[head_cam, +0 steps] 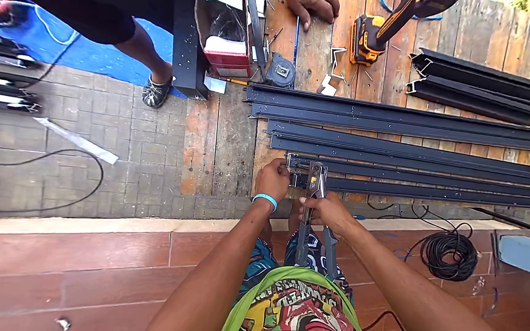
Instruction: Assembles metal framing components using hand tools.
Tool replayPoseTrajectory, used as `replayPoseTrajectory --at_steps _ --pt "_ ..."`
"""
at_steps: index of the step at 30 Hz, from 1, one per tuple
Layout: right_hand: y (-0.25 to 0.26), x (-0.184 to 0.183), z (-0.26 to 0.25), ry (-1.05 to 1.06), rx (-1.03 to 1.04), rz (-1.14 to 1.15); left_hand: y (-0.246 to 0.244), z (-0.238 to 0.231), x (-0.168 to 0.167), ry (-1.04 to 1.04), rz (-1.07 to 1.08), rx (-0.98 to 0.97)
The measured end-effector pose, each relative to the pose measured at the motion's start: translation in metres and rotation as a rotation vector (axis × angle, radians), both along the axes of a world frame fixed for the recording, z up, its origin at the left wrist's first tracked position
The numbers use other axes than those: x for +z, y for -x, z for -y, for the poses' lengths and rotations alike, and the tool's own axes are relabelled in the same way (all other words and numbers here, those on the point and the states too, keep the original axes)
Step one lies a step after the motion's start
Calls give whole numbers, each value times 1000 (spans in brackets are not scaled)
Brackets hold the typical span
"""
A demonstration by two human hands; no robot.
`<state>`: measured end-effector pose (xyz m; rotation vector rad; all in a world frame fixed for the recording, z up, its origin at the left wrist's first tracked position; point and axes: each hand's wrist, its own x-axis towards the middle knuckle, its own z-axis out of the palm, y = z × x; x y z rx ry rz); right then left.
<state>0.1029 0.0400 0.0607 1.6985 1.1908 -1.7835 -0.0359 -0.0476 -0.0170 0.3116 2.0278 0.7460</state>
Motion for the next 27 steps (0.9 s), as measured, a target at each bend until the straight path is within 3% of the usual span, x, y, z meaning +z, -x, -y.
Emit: replayPoseTrajectory --at_steps 6,12,18,27 --pt "7 4 -2 7 -11 50 0 -2 -3 33 -8 -11" --pt "12 -9 -4 -278 505 246 4 -1 -6 -8 24 9" --pt "47 11 -17 -284 822 481 4 -1 -12 -33 39 8" --pt "46 -1 -7 -273 685 490 10 1 -13 -47 88 -22"
